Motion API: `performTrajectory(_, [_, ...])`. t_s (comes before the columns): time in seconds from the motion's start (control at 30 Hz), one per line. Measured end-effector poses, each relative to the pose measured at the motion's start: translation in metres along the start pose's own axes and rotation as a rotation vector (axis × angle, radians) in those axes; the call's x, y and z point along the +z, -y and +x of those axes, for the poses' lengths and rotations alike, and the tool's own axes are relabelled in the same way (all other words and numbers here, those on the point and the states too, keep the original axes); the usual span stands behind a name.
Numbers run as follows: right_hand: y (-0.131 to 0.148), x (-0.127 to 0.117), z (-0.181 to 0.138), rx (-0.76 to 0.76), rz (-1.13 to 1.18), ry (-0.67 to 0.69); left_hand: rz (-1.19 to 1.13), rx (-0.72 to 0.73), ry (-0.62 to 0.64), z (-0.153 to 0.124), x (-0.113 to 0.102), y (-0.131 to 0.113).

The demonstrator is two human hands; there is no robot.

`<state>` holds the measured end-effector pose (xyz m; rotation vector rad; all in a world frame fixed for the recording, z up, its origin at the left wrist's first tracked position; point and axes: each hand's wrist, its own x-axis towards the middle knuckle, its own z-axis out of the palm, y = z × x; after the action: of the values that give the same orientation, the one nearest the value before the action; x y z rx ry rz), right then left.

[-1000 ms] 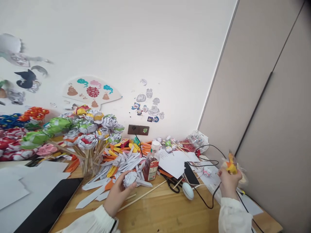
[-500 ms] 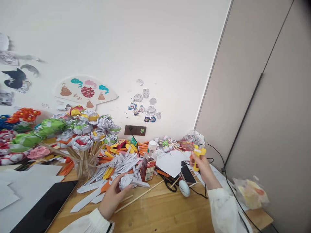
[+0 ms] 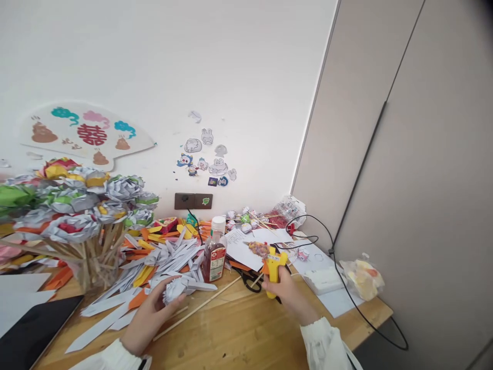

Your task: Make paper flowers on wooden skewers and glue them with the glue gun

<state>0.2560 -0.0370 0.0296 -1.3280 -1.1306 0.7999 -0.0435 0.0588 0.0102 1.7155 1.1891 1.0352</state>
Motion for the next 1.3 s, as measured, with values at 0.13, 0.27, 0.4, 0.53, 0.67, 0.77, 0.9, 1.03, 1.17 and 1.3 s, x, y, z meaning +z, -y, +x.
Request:
performTrajectory(0.13, [0.008,0.037,-0.005,-0.040,0.040,0.281,-0.060,0.063,0.102,-0.002,-0.008,0.017])
performTrajectory(0.27, [0.010,0.071,0.003,-0.087,0.224,0.606,-0.119,0.111,0.118,-0.005,-0.012,0.026])
performTrajectory(0.4, [-0.005,0.090,0.020,-0.107,0.275,0.692,-0.183,0.113,0.101,-0.008,-0.006,0.023])
performTrajectory(0.53, [-0.027,0.089,0.024,-0.263,0.037,0.612,-0.225,0.085,0.143,-0.013,0.003,0.016])
performTrajectory(0.67, [-0.033,0.080,0.017,-0.476,-0.176,0.440,-0.233,0.019,0.190,-0.019,0.004,0.012])
performTrajectory(0.77, [-0.023,0.076,0.017,-0.551,-0.123,0.465,-0.263,-0.058,0.258,-0.022,0.000,0.008])
performTrajectory(0.9, [-0.011,0.077,0.023,-0.499,-0.066,0.536,-0.357,-0.150,0.345,-0.023,-0.007,0.001])
performTrajectory(1.03, [-0.008,0.077,0.025,-0.497,-0.179,0.527,-0.306,-0.196,0.336,-0.023,-0.008,-0.004])
performTrajectory(1.17, [-0.008,0.079,0.023,-0.551,-0.233,0.469,-0.300,-0.241,0.326,-0.025,-0.008,-0.004])
performTrajectory(1.3, [-0.009,0.080,0.023,-0.589,-0.308,0.462,-0.285,-0.247,0.301,-0.029,-0.005,-0.005])
